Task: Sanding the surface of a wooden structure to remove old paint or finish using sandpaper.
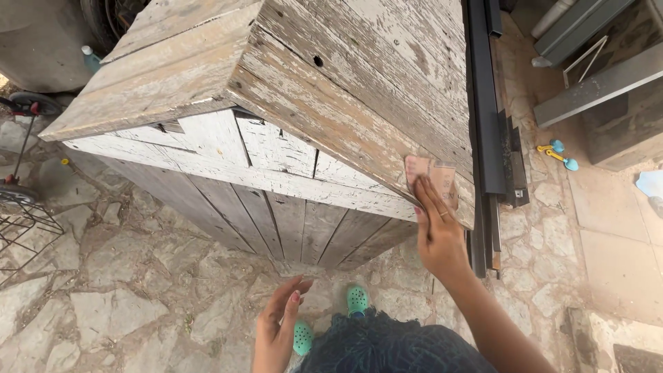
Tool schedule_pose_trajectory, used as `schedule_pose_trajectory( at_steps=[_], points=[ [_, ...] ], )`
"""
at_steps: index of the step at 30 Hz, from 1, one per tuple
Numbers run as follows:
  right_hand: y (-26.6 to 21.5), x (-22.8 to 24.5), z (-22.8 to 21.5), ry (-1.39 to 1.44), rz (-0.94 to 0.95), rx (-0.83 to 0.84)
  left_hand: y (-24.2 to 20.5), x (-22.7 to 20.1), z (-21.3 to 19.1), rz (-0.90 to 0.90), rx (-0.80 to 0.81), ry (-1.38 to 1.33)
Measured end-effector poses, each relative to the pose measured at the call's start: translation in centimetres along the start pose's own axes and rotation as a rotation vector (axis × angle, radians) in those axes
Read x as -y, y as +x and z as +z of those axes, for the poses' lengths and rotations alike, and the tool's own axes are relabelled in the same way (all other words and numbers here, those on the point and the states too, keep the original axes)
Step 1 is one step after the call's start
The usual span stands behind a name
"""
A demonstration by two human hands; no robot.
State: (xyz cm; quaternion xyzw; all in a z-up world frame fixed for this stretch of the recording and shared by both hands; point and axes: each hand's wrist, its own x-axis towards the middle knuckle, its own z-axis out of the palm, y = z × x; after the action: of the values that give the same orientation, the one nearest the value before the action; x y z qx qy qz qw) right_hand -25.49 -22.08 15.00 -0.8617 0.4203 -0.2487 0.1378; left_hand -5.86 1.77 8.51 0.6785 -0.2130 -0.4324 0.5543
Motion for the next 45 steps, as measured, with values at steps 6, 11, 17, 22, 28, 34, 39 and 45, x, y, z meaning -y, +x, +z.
schedule_pose_trajectory(
  at_steps=[6,11,17,22,28,34,39,45],
  points=[
    [6.2,0.1,0.5,0.146,-0.122,-0.015,-0.3,-0.1,0.1,0.074,0.034,0.074],
    [2.8,0.0,-0.9,0.082,-0.306,-0.012,0.4,-0.7,0.1,0.066,0.076,0.068],
    [6.1,-1.5,0.2,0.148,-0.279,-0.026,0.5,-1.4,0.5,0.077,0.062,0.094],
    [4.2,-0.6,0.2,0.186,-0.508,-0.04,0.3,-1.4,0.5,0.137,0.074,0.168],
    [7.4,-3.0,1.1,0.125,-0.4,-0.075,-0.1,0.6,0.8,0.145,-0.058,0.106],
    [6.4,-1.0,0.1,0.194,-0.615,-0.006,-0.2,0.7,0.8,0.144,-0.027,0.071],
    [10.7,-0.2,-1.0,0.283,-0.58,0.023,0.0,0.0,1.0,0.07,-0.078,0.092],
    [7.9,1.7,-1.3,0.195,-0.708,0.159,0.2,0.2,-0.6,0.221,-0.146,0.081]
  ],
)
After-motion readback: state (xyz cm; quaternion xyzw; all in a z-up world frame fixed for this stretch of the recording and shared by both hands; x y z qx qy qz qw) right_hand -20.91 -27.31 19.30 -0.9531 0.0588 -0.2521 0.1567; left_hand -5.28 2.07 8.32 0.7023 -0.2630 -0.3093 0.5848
